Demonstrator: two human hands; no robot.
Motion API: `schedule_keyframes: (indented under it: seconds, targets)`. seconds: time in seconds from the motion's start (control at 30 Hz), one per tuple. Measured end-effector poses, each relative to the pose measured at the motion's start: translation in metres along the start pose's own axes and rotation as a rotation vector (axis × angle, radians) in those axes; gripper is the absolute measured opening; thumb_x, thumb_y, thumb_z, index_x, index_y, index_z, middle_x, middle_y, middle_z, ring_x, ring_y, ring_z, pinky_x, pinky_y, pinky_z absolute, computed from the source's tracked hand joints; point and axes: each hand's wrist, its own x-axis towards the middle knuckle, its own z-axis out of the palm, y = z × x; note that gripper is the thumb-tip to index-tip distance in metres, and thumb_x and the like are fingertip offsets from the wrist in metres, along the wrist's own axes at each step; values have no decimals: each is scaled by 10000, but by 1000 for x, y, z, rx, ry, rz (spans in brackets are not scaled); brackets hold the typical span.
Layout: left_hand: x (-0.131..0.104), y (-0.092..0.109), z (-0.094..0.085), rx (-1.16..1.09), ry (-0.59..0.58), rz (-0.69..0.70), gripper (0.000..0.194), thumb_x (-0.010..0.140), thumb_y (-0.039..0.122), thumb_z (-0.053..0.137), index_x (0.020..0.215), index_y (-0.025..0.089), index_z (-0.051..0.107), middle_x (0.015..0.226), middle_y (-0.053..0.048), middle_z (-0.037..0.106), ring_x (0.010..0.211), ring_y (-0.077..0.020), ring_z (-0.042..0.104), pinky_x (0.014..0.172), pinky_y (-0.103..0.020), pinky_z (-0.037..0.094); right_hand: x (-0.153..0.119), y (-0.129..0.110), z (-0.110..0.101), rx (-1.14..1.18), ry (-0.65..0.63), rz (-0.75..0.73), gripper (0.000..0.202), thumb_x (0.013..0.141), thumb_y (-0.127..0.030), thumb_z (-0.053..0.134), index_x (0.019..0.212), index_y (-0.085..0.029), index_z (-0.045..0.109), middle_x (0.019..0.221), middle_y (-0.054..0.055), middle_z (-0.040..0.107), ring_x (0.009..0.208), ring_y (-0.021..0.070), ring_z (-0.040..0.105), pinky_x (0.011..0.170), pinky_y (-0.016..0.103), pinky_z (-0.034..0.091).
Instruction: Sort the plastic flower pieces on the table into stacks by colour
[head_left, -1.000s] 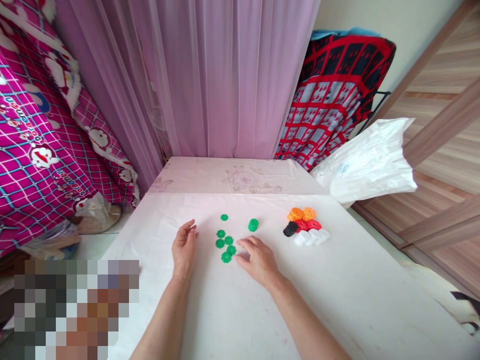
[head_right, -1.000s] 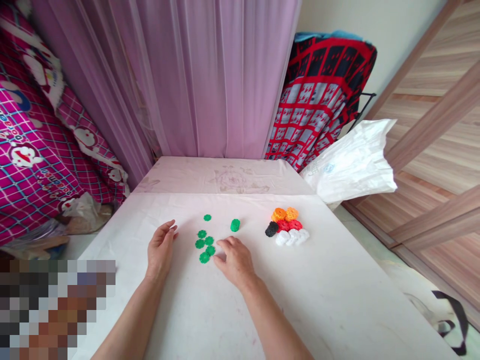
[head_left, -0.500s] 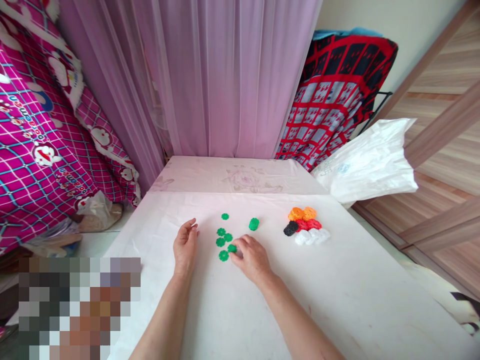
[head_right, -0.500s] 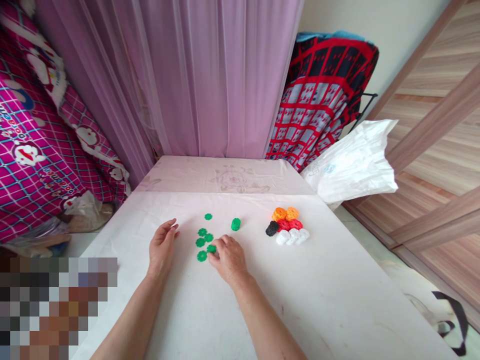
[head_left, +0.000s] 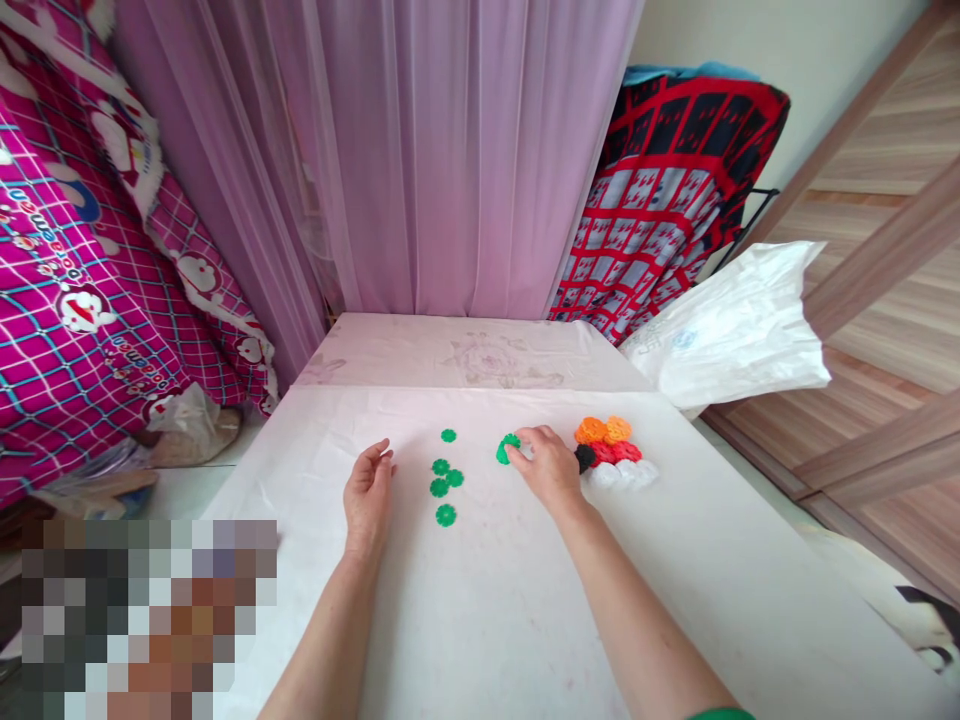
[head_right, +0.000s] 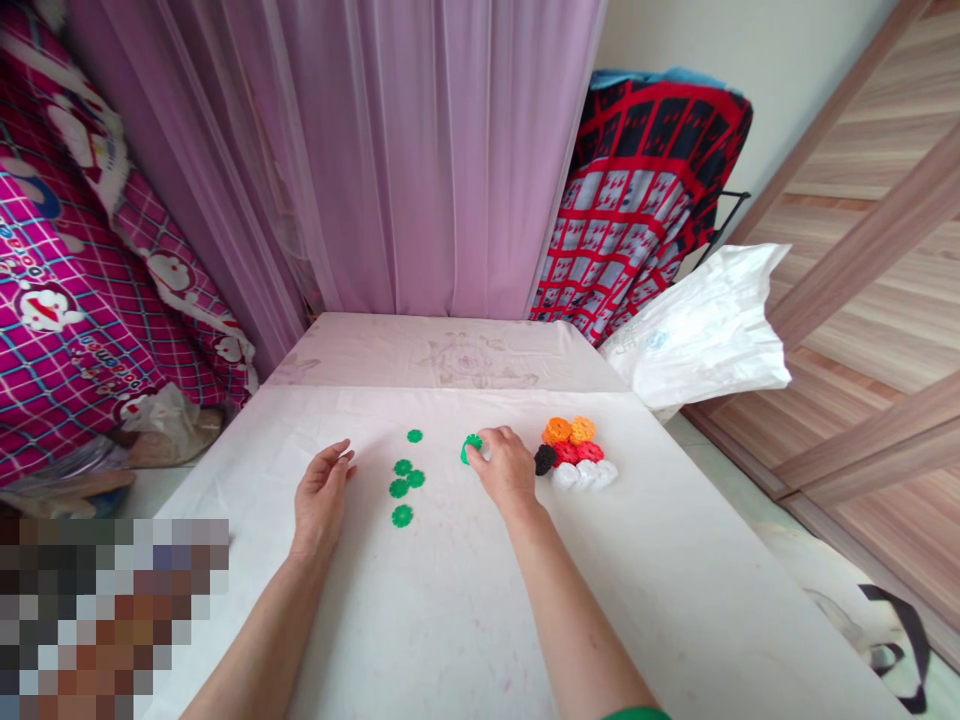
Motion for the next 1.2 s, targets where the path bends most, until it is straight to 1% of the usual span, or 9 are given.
schedule_keyframes:
  seconds: [0.3,0.47,0.57,0.67,0.73,0.83,0.97,1.1,1.2]
  targets:
    - [1,-1,1,2,5,-6,264,768,324,611,1003,218,669,1034,-53,676,1046,-195,624,904,-360,518,1,0,4,-39,-68,5,162,823,-308,635,956,-240,699,953,26,674,892,179,627,725,263,431]
    - [1,-1,0,12,8,0,278,762,340,624,1007,218,671,1059,-55,673,1036,-192,624,895,-357,522,0,4,3,1,-36,-14,191,812,-302,635,980,-230,687,968,35,679,876,185,628,723,273,437]
    - [1,-1,0,25,6,6,290,760,352,625,1013,217,671,1051,-57,673,1021,-189,626,883,-350,525,-12,4,0,80,8,-44,174,838,-278,585,971,-226,683,921,26,679,789,162,621,707,269,439]
    - [1,0,1,22,3,12,295,756,353,621,1011,214,672,1029,-55,674,1004,-187,625,873,-346,525,-36,-7,2,165,-6,-108,156,860,-239,535,912,-234,682,853,8,673,735,142,610,702,259,439]
    - [1,0,1,18,9,10,292,751,350,620,1003,211,673,1022,-54,674,997,-184,623,870,-343,523,-54,-21,7,210,-85,-181,127,857,-239,552,874,-238,679,851,3,674,776,145,619,729,257,446]
    - [1,1,1,10,12,9,291,745,342,624,1001,211,673,1028,-55,671,997,-182,619,871,-340,520,-72,-46,14,210,-196,-243,132,811,-300,650,924,-242,687,908,17,676,885,177,624,805,279,464]
    - [1,-1,1,-5,5,16,293,742,340,628,1002,211,667,1056,-58,668,1002,-184,622,867,-339,521,-77,-67,17,152,-262,-244,273,741,-339,734,996,-249,699,981,40,671,965,209,610,865,308,468]
    - [2,-3,0,-2,-1,33,285,756,343,620,1005,213,662,1042,-57,675,998,-183,629,864,-336,525,-73,-75,17,136,-302,-245,174,788,-285,685,960,-273,706,965,17,670,949,178,615,857,275,460]
    - [2,-3,0,-6,-1,34,280,761,339,611,1007,213,657,1050,-57,673,1011,-183,629,872,-335,524,-71,-75,20,98,-285,-237,142,801,-273,663,937,-269,703,944,16,673,928,175,619,827,262,460]
